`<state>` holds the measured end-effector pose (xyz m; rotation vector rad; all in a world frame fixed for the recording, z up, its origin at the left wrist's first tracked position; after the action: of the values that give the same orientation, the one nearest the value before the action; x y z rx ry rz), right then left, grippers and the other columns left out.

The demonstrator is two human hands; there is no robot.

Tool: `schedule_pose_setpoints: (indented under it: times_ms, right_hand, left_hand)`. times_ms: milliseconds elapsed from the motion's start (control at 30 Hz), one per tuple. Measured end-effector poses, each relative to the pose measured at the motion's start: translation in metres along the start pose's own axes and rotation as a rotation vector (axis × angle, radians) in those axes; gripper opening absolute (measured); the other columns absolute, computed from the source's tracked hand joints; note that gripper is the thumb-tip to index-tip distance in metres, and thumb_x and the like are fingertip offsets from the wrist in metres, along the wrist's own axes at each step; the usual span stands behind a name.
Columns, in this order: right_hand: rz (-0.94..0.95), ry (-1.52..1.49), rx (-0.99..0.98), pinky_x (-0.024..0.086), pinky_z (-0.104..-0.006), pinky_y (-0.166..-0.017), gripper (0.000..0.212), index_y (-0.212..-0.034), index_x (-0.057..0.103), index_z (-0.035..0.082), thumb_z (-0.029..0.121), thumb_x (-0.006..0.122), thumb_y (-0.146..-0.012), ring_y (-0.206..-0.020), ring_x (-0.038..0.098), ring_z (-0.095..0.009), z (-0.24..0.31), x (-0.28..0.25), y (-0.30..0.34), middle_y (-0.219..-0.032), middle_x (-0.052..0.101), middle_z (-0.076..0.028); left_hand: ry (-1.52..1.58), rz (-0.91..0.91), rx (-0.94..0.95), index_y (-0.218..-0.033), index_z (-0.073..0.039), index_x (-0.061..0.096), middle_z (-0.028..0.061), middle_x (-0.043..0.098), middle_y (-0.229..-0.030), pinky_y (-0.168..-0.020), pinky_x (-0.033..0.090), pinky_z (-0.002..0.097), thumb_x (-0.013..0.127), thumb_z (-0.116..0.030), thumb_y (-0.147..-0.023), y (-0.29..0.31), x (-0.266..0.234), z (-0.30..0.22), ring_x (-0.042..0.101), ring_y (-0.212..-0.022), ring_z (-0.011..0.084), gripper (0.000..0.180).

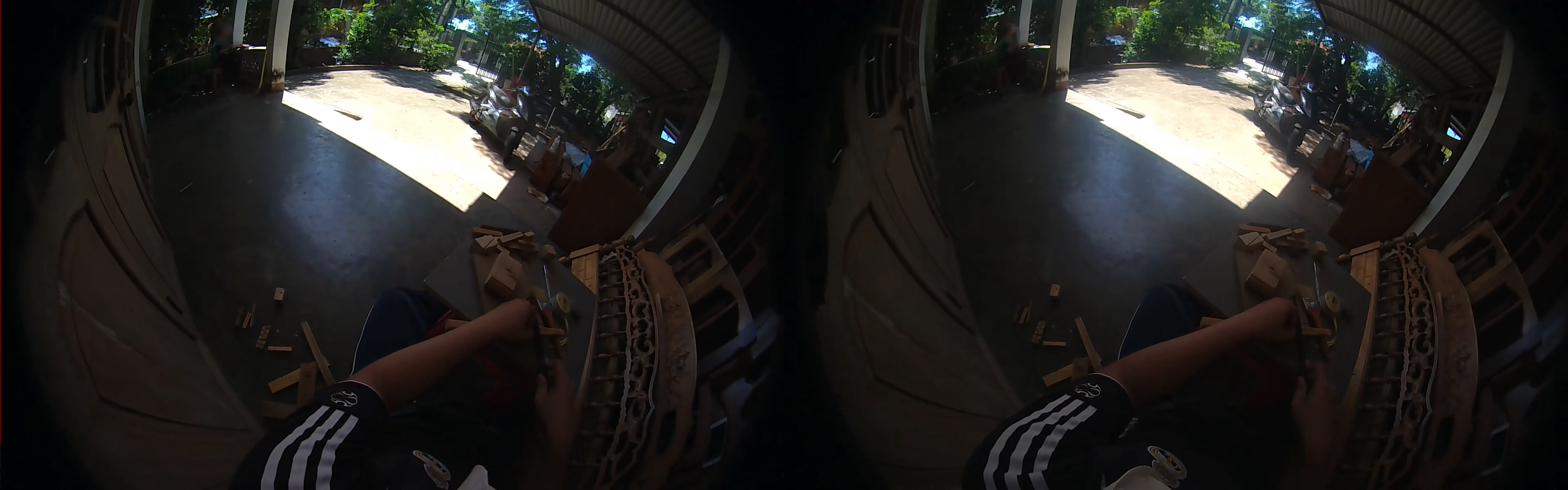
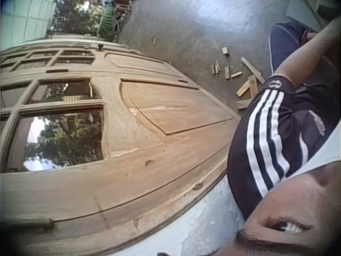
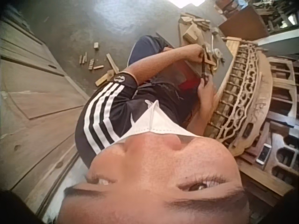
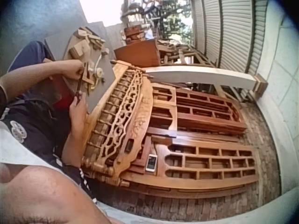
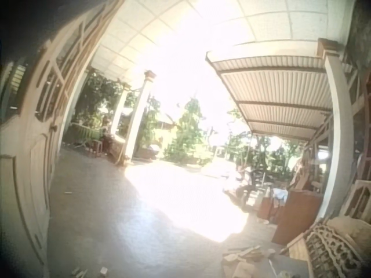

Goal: Marking measurements on a wood piece and cutting it with a hand saw.

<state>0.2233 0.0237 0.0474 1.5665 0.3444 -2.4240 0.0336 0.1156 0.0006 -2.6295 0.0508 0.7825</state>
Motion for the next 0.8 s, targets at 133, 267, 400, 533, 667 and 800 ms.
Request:
schedule_pose_setpoints:
  times_ms: [133,267,400,533,667,800]
  right_hand:
    - [-0.082,-0.181,-0.135,0.052,-0.0481,-0.095,0.033,-0.127,0.057,0.000,0.008,0.060,-0.095,-0.117,0.063,-0.044,-0.003,0.016,-0.026,-0.120,0.068,-0.027]
    - [-0.077,0.005,0.008,0.052,-0.0460,-0.095,0.033,-0.125,0.059,0.000,0.009,0.061,-0.094,-0.115,0.064,-0.044,0.012,-0.002,0.017,-0.119,0.068,-0.027]
    - [-0.120,0.005,-0.061,0.052,-0.0461,-0.095,0.031,-0.123,0.061,0.001,0.009,0.061,-0.093,-0.113,0.065,-0.043,-0.014,-0.012,0.055,-0.117,0.069,-0.025]
    - [-0.075,-0.042,-0.037,0.052,-0.0463,-0.095,0.031,-0.124,0.062,0.003,0.010,0.062,-0.094,-0.110,0.066,-0.042,-0.020,-0.015,0.047,-0.116,0.069,-0.024]
    - [-0.028,-0.077,-0.030,0.053,-0.0499,-0.094,0.032,-0.129,0.056,0.005,0.012,0.059,-0.098,-0.110,0.065,-0.045,-0.006,0.006,-0.006,-0.113,0.069,-0.026]
    - [-0.028,-0.115,-0.009,0.054,-0.0542,-0.089,0.029,-0.126,0.056,0.004,0.011,0.057,-0.099,-0.110,0.062,-0.048,0.007,0.011,-0.013,-0.109,0.069,-0.029]
  left_hand:
    - [-0.009,-0.013,-0.006,-0.088,0.002,0.071,0.0241,0.070,-0.087,-0.076,0.055,0.0475,0.069,-0.019,-0.076,-0.006,0.006,0.008,0.070,-0.084,0.0416,0.024]
    - [-0.010,-0.020,-0.045,-0.088,0.002,0.072,0.0240,0.070,-0.087,-0.076,0.056,0.0476,0.069,-0.020,-0.077,0.000,0.000,-0.002,0.070,-0.084,0.0413,0.024]
    - [-0.078,-0.020,-0.073,-0.088,0.002,0.072,0.0237,0.070,-0.087,-0.076,0.056,0.0473,0.069,-0.021,-0.078,0.000,0.001,-0.004,0.070,-0.085,0.0409,0.025]
    - [-0.069,0.029,-0.023,-0.089,0.002,0.072,0.0237,0.070,-0.087,-0.076,0.056,0.0475,0.069,-0.021,-0.077,-0.002,0.001,-0.010,0.070,-0.084,0.0414,0.026]
    - [-0.076,0.015,0.005,-0.089,0.002,0.071,0.0238,0.070,-0.086,-0.077,0.056,0.0471,0.069,-0.018,-0.077,-0.003,0.004,-0.002,0.069,-0.085,0.0424,0.023]
    - [-0.067,-0.036,0.048,-0.089,0.003,0.070,0.0244,0.069,-0.090,-0.081,0.055,0.0475,0.069,-0.018,-0.078,0.002,-0.005,0.001,0.068,-0.088,0.0427,0.023]
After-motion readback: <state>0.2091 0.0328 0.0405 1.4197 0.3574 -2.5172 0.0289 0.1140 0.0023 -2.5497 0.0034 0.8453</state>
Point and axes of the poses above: each hand's wrist, its own y-axis away from the middle knuckle, its own x-axis out of the palm, z = x × y, the point moved 5 cm from there along -y, towards the middle knuckle
